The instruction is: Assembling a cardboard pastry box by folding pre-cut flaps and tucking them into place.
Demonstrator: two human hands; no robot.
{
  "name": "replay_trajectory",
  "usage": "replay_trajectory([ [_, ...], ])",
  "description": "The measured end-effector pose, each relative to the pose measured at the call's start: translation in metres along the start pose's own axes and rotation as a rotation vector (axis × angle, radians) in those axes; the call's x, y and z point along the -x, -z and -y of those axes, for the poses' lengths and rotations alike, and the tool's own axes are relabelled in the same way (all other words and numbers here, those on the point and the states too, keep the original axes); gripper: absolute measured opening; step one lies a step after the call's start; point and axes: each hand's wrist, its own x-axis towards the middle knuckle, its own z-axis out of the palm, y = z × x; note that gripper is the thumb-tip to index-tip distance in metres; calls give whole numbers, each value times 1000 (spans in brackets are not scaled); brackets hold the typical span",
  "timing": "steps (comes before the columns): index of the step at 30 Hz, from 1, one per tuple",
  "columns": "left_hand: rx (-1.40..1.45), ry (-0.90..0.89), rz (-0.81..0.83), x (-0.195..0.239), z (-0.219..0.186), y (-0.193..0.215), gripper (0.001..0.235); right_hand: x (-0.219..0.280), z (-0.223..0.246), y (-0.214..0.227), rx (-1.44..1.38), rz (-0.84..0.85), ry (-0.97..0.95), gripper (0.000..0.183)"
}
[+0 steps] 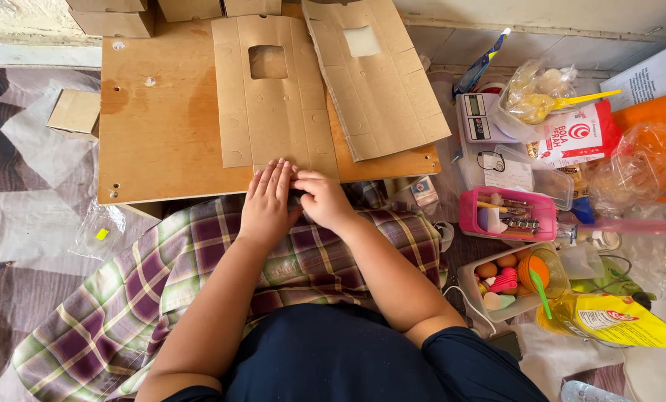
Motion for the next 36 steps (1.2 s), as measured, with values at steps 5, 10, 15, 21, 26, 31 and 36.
replay_trajectory([
  [5,-41,-14,-71,-3,-6,-2,94,28,-27,3,-134,-252,-51,41],
  [10,-17,28,-112,2,-7,-16,86,66,-22,-10,-401,-578,-487,78],
  [15,-24,50,-127,3,-8,-20,78,63,12,-9,-1045,-465,-721,84],
  [21,-3,56,-128,1,-8,-15,76,53,14,0,-1207,-476,-707,89],
  [26,-8,56,-133,1,-9,-16,78,51,-3,-11,-876,-318,-564,81],
  [31,-30,55,-127,0,-7,-13,78,37,-5,-13,-203,-143,-183,85],
  [36,169,63,-262,3,-3,-15,67,39,-2,-20,157,-45,21,87],
])
